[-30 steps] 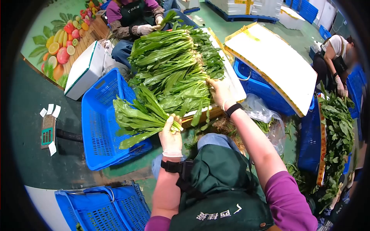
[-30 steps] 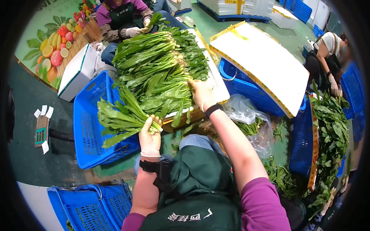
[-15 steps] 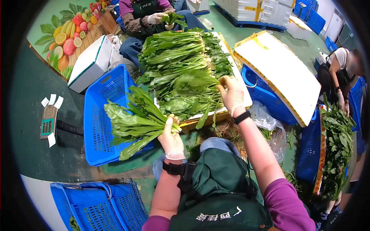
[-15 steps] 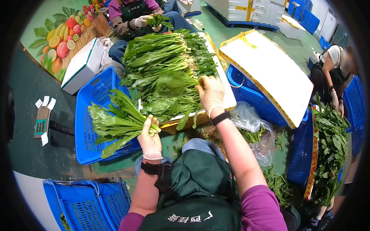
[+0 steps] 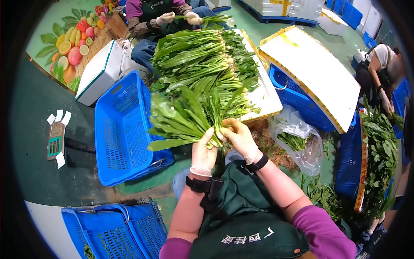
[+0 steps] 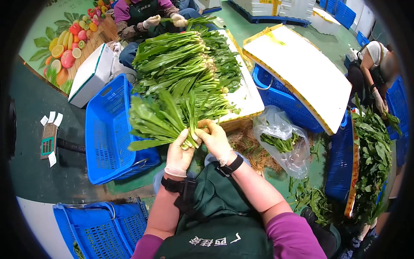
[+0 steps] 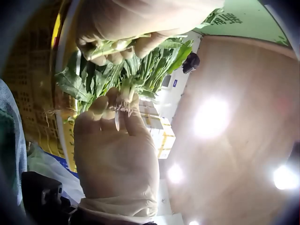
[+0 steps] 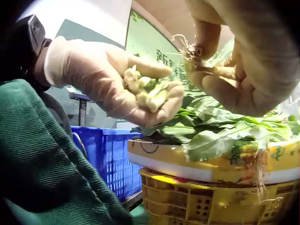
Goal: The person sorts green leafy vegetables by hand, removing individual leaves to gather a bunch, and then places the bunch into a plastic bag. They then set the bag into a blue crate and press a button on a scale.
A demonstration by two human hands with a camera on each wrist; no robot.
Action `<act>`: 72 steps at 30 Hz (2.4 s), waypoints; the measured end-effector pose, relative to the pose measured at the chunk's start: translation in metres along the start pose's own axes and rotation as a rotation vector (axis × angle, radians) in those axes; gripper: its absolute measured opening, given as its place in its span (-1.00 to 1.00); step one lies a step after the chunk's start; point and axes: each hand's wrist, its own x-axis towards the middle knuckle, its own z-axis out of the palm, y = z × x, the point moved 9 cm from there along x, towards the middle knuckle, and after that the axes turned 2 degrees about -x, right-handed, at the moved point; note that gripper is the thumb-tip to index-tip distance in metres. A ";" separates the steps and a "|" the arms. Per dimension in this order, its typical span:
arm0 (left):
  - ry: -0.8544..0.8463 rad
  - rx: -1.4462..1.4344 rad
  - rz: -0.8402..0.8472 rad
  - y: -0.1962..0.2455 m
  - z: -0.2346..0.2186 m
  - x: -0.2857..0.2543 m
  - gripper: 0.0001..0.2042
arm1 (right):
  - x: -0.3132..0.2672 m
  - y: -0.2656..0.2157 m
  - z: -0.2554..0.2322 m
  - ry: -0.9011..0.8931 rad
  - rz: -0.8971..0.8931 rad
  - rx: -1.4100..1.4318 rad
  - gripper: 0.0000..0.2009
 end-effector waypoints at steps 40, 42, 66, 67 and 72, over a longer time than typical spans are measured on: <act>0.124 0.046 0.159 0.010 -0.023 0.001 -0.80 | -0.033 0.015 -0.003 -0.228 0.162 0.103 -0.75; 0.171 0.045 0.179 0.016 -0.025 -0.002 -0.81 | -0.037 0.004 -0.010 -0.383 0.183 0.148 -0.72; 0.021 0.014 0.147 0.008 0.008 -0.004 -0.70 | -0.002 -0.033 0.015 -0.003 -0.113 -0.534 -0.84; 0.021 0.011 0.149 0.007 0.008 -0.003 -0.70 | -0.004 -0.033 0.017 -0.038 -0.103 -0.533 -0.82; 0.068 0.033 0.183 0.003 -0.004 0.002 -0.69 | -0.009 -0.043 0.025 -0.083 -0.200 -0.719 -0.79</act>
